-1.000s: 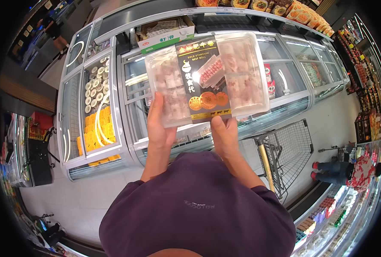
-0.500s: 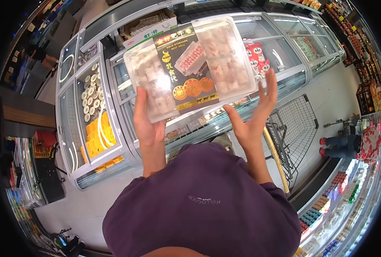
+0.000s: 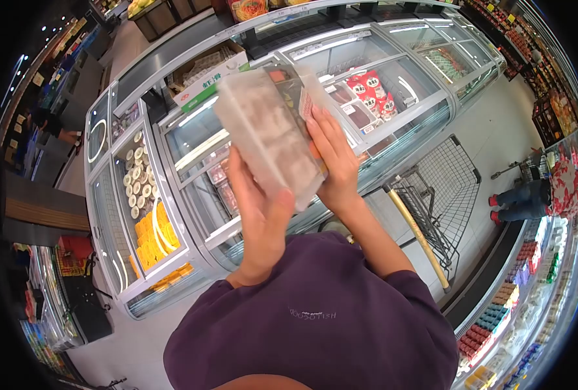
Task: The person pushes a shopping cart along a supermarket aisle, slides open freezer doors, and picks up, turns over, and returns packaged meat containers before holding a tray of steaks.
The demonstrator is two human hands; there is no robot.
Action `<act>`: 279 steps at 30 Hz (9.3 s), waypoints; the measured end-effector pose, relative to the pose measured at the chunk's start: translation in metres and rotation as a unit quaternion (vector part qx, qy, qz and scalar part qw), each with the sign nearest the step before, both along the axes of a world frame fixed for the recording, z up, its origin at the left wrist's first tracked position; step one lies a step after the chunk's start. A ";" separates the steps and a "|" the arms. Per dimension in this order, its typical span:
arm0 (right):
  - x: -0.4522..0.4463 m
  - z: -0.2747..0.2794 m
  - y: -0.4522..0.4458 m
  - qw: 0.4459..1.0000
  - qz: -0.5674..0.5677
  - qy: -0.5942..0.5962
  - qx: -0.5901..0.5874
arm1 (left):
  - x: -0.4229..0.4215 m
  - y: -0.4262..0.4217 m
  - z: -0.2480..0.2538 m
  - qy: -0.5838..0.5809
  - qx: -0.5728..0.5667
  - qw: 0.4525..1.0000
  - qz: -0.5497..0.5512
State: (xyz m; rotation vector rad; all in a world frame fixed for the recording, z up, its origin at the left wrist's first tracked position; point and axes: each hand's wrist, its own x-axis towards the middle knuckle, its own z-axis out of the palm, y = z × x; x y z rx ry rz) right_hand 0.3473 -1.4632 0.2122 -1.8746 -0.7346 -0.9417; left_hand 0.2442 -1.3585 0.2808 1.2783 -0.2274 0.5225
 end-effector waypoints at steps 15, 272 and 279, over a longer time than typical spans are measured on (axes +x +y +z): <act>-0.040 0.020 -0.013 0.557 0.346 0.465 0.595 | 0.036 0.043 -0.062 0.114 -0.031 0.993 -0.026; 0.115 -0.315 0.023 0.919 -0.023 0.284 -0.271 | 0.081 0.251 -0.523 0.690 0.502 0.488 -0.183; 0.116 -0.316 0.022 0.920 -0.016 0.292 -0.262 | 0.122 0.250 -0.525 0.671 0.504 0.543 -0.036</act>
